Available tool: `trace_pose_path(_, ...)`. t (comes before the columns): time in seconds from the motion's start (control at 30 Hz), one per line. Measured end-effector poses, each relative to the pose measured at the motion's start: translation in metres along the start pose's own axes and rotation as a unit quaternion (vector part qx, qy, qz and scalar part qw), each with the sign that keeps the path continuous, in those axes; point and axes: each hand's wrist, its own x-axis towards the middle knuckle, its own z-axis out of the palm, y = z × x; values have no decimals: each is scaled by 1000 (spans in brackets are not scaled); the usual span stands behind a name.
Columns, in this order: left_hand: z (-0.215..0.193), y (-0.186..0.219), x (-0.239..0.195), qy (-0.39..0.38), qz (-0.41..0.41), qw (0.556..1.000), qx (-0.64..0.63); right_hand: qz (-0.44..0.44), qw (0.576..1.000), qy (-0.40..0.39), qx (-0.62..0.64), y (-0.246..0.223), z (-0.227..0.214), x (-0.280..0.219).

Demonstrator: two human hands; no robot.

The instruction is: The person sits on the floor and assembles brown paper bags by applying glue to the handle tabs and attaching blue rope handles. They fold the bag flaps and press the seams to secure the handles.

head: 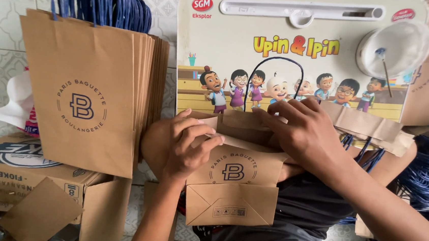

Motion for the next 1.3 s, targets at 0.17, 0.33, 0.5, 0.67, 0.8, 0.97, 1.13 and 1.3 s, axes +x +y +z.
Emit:
trace_pose_path(0.17,-8,2,13,-30,-11,999,11,7,999,-31,11,-3,5,6)
trace_pose_path(0.33,-15,3,18,-92,-12,995,22,5,991,-131,5,-7,-3,20)
trace_pose_path(0.5,-18,3,17,-117,-21,992,39,8,990,-141,21,-8,6,23)
trace_pose_path(0.67,-26,2,47,-157,-18,987,38,10,988,-153,23,-7,12,25)
trace_pose_path(0.8,-35,1,67,-253,-25,967,23,11,988,-147,35,-8,15,29)
trace_pose_path(0.97,-40,4,77,-302,-32,952,41,26,989,-140,46,-9,20,29)
trace_pose_path(1.13,-38,1,73,-308,-17,950,51,43,988,-125,82,-9,20,29)
trace_pose_path(1.3,-37,-1,67,-304,-24,951,51,88,972,-57,211,5,13,16)
